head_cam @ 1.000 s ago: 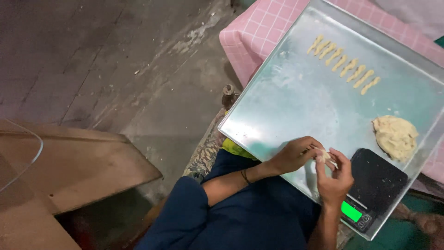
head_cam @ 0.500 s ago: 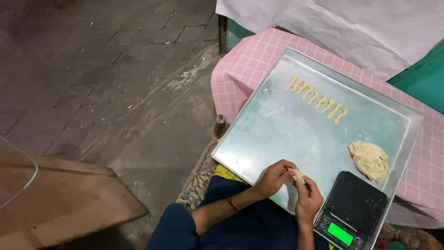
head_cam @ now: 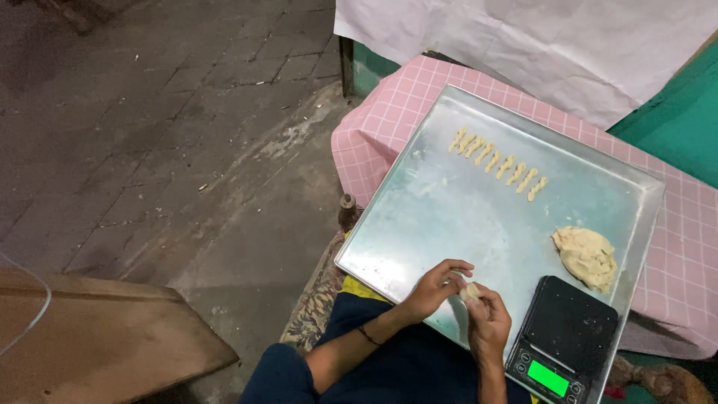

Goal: Shaping small portions of dough into thin, elongated strips and arranging them in rows on a metal tray.

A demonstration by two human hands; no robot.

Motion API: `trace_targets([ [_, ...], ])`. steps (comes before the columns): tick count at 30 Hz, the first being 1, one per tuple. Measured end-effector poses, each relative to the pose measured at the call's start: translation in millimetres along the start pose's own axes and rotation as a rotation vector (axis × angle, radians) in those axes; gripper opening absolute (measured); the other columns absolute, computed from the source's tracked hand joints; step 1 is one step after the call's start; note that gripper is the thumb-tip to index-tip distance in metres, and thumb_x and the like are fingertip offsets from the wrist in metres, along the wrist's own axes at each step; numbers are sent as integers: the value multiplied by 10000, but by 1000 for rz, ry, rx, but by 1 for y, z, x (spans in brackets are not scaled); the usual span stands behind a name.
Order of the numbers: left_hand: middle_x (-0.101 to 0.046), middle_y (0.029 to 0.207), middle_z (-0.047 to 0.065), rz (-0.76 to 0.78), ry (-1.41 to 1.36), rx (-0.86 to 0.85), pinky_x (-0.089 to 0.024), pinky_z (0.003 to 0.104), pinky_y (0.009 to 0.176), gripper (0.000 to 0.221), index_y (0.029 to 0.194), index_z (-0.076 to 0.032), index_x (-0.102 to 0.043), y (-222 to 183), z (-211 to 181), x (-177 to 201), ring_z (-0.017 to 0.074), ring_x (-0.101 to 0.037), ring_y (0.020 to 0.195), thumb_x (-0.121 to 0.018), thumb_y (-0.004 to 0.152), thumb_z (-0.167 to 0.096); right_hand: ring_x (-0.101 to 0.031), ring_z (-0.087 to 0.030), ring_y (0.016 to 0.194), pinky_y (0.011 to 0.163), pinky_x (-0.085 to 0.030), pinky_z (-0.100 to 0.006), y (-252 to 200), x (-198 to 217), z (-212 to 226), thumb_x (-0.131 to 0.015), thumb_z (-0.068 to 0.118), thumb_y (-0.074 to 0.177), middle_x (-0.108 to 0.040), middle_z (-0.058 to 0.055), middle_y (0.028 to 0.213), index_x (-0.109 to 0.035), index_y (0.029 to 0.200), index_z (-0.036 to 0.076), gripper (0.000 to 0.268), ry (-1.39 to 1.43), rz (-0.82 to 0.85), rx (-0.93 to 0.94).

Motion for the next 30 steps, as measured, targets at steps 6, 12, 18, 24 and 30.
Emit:
trace_targets([
  [6, -557, 1271, 49, 139, 77, -237, -473, 280, 978, 311, 1381, -126, -625, -12, -18, -14, 143, -561, 1089, -558, 1095, -229, -641, -202, 907, 847, -512, -240, 3, 17, -23, -691, 40, 856, -628, -170, 1063, -533, 1353, 10, 523, 292, -39, -218],
  [12, -528, 1246, 89, 147, 233, -320, -484, 305, 953, 373, 1356, -82, -578, -14, -22, -17, 187, -555, 1087, -646, 1032, -254, -619, -151, 805, 735, -502, -203, 3, 28, -33, -693, 124, 930, -648, -101, 958, -647, 1100, 28, 201, 142, -99, -281],
  [18, -545, 1057, 53, -47, 338, -347, -472, 309, 831, 191, 1123, -71, -563, -14, -37, -10, 172, -543, 947, -667, 1010, -184, -628, -164, 904, 806, -500, -252, -8, 7, 0, -654, 191, 972, -706, -120, 1019, -710, 1148, -31, 288, -181, -215, -228],
  [24, -508, 1009, 65, -35, 454, -392, -438, 301, 764, 112, 1078, -68, -532, -17, -52, -18, 175, -489, 859, -611, 1029, -130, -694, -223, 946, 822, -550, -249, -11, -2, -1, -657, 96, 945, -737, -205, 1123, -685, 1262, -78, 363, 23, -252, -350],
  [30, -522, 1161, 107, 58, 518, -323, -487, 344, 863, 422, 1243, -44, -520, -16, -42, -26, 225, -546, 1008, -607, 992, -372, -688, -227, 918, 854, -564, -279, -8, 15, -5, -645, 130, 970, -721, -192, 1064, -685, 1214, -52, 307, 7, -348, -271],
])
Point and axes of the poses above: each hand's wrist, its own y-axis towards the middle knuckle, its own x-axis out of the back of the hand, z = x × y, the point moved 9 cm from there along y, towards the middle knuckle
